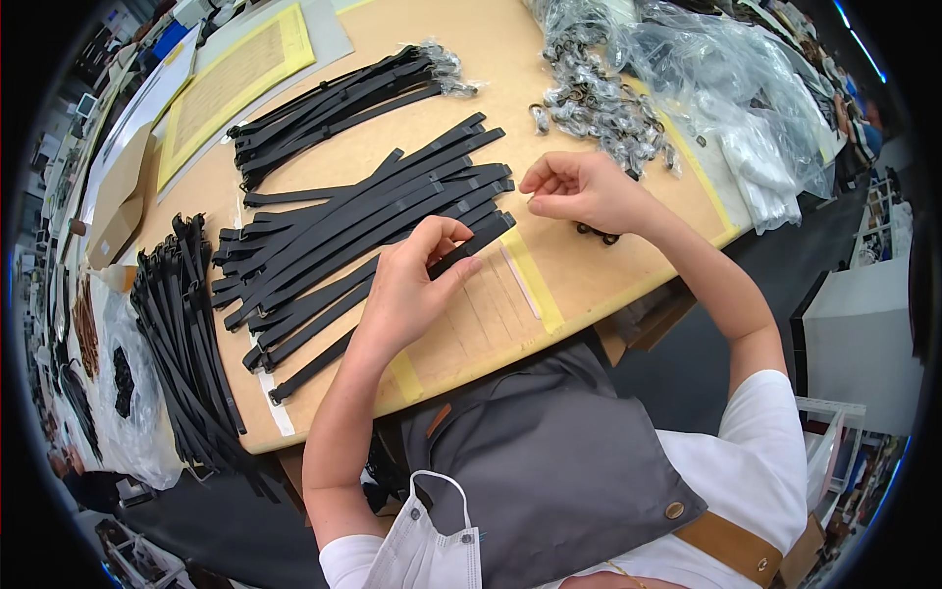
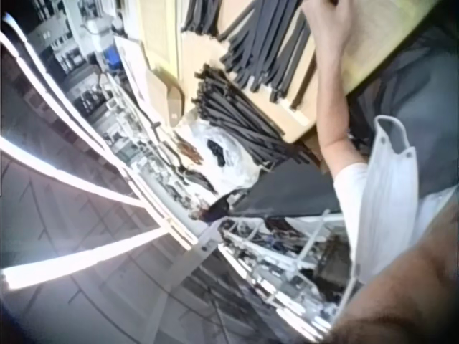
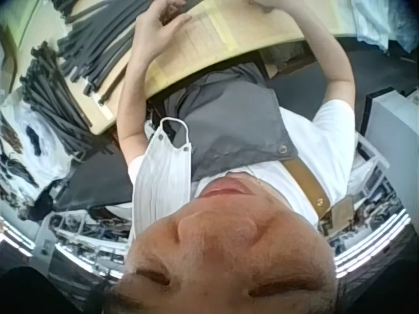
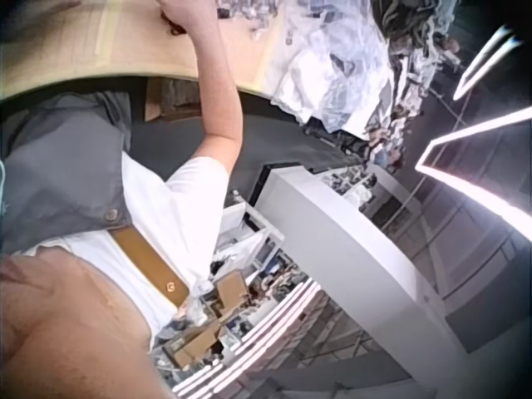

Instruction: The person assembles black straps by inserting small black plastic rings into the ends of the straps. They pick up a strap and a ring, fit the ring onto the strap end, and place the completed unit on the table. The process is repeated continuously with materials organized in piles on the workbench.

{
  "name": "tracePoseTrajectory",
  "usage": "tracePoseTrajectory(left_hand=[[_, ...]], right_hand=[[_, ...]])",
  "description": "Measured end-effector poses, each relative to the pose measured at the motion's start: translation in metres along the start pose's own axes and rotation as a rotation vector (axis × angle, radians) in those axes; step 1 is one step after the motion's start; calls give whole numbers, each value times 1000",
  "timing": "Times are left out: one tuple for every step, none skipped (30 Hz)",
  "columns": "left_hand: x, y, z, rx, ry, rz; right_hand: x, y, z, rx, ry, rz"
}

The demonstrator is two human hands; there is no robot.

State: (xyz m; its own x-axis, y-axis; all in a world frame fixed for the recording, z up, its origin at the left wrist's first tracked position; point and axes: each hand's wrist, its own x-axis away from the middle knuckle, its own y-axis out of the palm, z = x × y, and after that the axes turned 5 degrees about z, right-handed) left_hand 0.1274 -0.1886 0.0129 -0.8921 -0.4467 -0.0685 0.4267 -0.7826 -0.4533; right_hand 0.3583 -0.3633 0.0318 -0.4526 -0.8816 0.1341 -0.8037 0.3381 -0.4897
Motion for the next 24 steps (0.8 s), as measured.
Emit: tracePoseTrajectory(left_hand=[[0, -2, -1, 28, 35, 28], [0, -3, -1, 52, 40, 60], [-1, -5, 0, 76, 45, 93], [-1, -7, 0, 99, 48, 127], [-1, -8, -1, 121, 75, 155], [-1, -8, -3, 142, 102, 182], [-1, -8, -6, 164, 126, 209], [-1, -9, -6, 168, 120, 212], [-1, -10, -6, 173, 113, 214], [-1, -11, -6, 178, 107, 212], [-1, -12, -5, 162, 109, 212], [-1, -12, -5, 146, 110, 213], [-2, -13, -4, 129, 111, 214], [-2, -14, -3, 107, 99, 196], [-2, -15, -2, 84, 88, 177], [-1, -16, -2, 61, 75, 159], [-2, -16, -1, 49, 82, 162], [-2, -15, -1, 37, 89, 165], [-2, -15, -1, 26, 97, 169], [-2, -15, -1, 27, 101, 173], [-2, -14, 0, 28, 105, 177], [-3, -14, 1, 30, 110, 181], [-2, -14, 2, 15, 120, 186], [-2, -14, 4, 0, 130, 192]], right_hand=[[-3, 3, 2, -242, 12, -34], [-6, 5, 2, -483, 24, -69], [-8, 9, -1, -606, 46, -72], [-10, 15, -3, -729, 70, -77], [-12, 20, -6, -852, 94, -82], [-12, 24, -9, -868, 106, -78], [-14, 28, -8, -911, 109, -107], [-16, 31, -5, -953, 112, -135], [-18, 33, -3, -995, 115, -163], [-19, 35, -3, -1027, 117, -176], [-19, 37, -2, -1055, 127, -185], [-20, 39, -1, -1083, 136, -193], [-22, 41, 0, -1111, 146, -203], [-22, 43, 2, -1116, 149, -207], [-23, 44, 4, -1120, 152, -210], [-23, 45, 6, -1125, 155, -214], [-23, 45, 7, -1122, 153, -216], [-24, 45, 8, -1120, 152, -218], [-24, 45, 9, -1117, 149, -220], [-24, 45, 10, -1118, 141, -229], [-25, 45, 12, -1121, 133, -237], [-25, 45, 13, -1122, 124, -244], [-25, 45, 14, -1115, 121, -241], [-26, 46, 15, -1109, 118, -239]])
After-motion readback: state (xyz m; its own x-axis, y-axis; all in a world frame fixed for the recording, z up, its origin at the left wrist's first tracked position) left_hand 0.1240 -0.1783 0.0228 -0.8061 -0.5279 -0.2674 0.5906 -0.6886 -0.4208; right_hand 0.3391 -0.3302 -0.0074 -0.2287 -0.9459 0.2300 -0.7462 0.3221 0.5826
